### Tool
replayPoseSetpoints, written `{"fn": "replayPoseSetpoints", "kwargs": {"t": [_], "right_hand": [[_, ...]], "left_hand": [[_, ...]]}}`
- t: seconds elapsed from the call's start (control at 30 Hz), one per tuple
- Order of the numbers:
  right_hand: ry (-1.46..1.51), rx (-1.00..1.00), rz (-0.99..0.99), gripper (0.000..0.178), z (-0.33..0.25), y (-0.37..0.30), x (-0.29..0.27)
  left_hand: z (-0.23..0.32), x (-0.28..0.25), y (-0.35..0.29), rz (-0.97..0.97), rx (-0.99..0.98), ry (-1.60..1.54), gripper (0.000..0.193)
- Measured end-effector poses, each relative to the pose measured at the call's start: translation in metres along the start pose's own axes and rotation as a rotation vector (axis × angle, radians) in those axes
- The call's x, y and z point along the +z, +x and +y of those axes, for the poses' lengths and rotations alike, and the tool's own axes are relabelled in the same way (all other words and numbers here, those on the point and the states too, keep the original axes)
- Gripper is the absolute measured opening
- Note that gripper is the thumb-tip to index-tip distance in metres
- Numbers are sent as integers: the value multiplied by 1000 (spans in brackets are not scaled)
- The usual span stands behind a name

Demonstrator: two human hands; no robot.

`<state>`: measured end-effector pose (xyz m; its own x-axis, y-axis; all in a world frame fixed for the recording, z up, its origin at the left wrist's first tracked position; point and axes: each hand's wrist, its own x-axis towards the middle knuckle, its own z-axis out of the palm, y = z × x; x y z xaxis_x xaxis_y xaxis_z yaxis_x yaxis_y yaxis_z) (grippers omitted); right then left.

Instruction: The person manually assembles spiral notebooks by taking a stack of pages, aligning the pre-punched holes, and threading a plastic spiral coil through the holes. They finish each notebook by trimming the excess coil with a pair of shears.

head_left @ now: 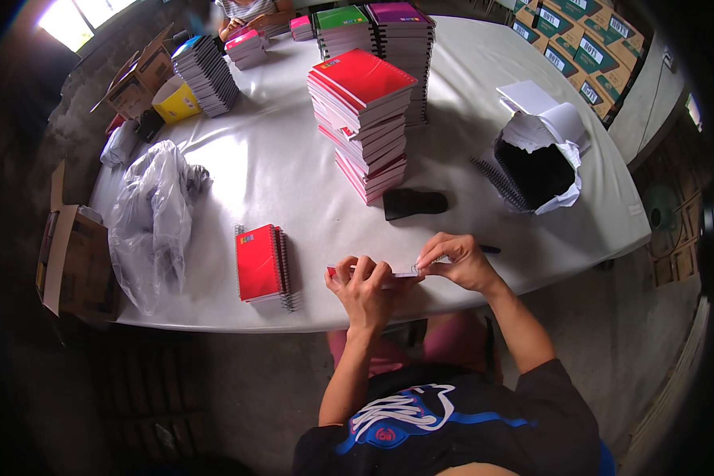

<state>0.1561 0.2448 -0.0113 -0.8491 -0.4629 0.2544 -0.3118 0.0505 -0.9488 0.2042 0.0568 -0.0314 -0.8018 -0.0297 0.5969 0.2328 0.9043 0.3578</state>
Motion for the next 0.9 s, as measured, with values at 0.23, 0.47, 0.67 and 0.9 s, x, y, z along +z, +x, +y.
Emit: {"fn": "replayPoseSetpoints", "kwargs": {"t": [0.23,0.47,0.67,0.9], "right_hand": [[-200,-74,-99,17,-21,1,-9],[-174,160,-132,24,-31,0,-3],[-282,200,-101,28,-50,-2,-1],[-273,173,-316,30,-17,-4,-13]], "left_hand": [[3,-3,2,-42,-61,-3,38],[3,-1,1,-54,-83,42,41],[3,-5,-3,-49,32,-27,49],[-5,1,-13,-88,7,-63,46]]}}
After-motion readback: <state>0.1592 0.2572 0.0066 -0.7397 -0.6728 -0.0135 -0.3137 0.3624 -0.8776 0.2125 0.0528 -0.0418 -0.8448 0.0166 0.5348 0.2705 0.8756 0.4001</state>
